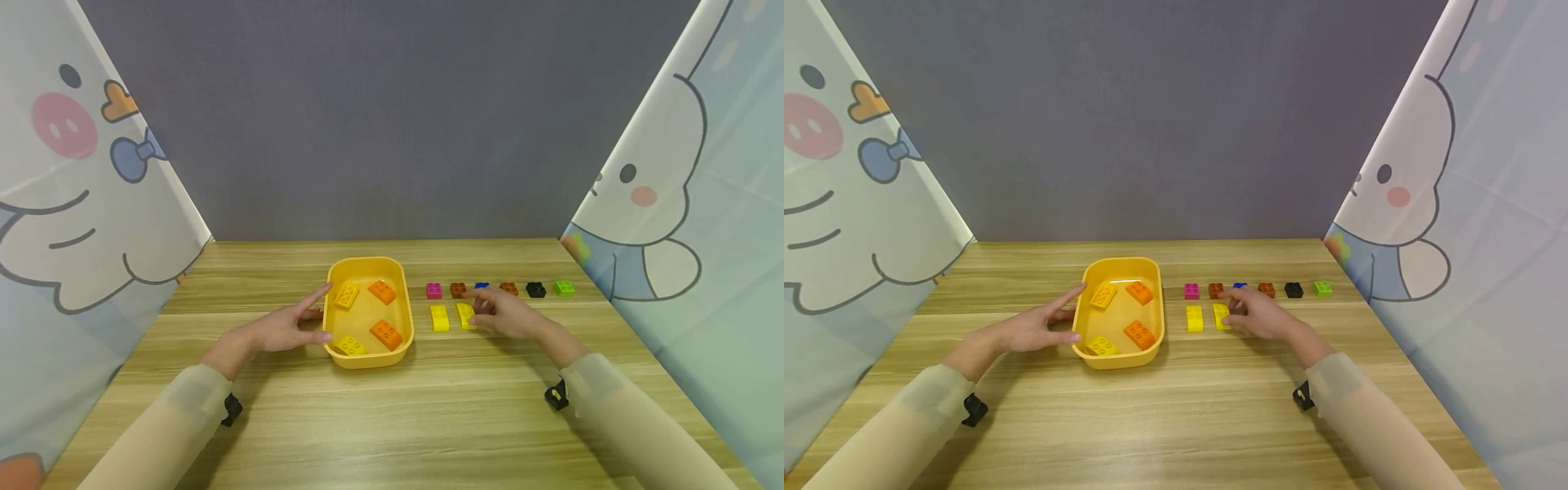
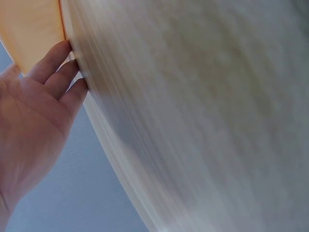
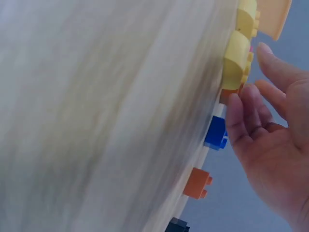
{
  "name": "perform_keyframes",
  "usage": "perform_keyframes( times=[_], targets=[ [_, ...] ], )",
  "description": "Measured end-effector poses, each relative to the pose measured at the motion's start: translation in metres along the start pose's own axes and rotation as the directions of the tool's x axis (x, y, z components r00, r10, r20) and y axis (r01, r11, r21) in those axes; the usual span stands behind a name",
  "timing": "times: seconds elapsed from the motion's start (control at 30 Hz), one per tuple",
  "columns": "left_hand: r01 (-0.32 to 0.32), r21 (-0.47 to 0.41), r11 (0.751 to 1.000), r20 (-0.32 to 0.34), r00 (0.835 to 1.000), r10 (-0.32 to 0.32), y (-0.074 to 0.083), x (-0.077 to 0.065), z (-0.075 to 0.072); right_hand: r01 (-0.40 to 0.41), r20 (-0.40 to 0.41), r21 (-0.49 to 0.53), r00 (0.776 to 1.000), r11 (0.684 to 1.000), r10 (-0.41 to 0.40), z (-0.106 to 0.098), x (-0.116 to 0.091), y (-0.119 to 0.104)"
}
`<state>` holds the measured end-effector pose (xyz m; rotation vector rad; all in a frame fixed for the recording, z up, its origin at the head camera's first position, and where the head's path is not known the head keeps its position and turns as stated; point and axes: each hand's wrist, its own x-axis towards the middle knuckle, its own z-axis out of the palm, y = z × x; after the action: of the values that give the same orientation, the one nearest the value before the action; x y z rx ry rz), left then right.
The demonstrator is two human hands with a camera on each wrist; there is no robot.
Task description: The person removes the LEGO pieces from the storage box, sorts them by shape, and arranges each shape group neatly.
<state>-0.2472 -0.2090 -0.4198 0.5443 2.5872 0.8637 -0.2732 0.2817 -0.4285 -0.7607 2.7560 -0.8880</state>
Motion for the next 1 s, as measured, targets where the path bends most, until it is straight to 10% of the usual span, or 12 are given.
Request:
perform_keyframes(
  times=[0.43,1.0],
  targets=[
    [-0.006,-0.002,1.0,0.004,1.0,0.006,0.0,0.001,0.0,0.19,-0.111,0.059,0.977,0.98,-0.182,0.008,0.017,-0.058],
    [0.002,0.001,1.0,0.014,1.0,-0.002,0.001,0.001,-0.001,0.375,0.178,0.108,0.904,0.921,-0.389,0.065,0.091,-0.143]
  ],
)
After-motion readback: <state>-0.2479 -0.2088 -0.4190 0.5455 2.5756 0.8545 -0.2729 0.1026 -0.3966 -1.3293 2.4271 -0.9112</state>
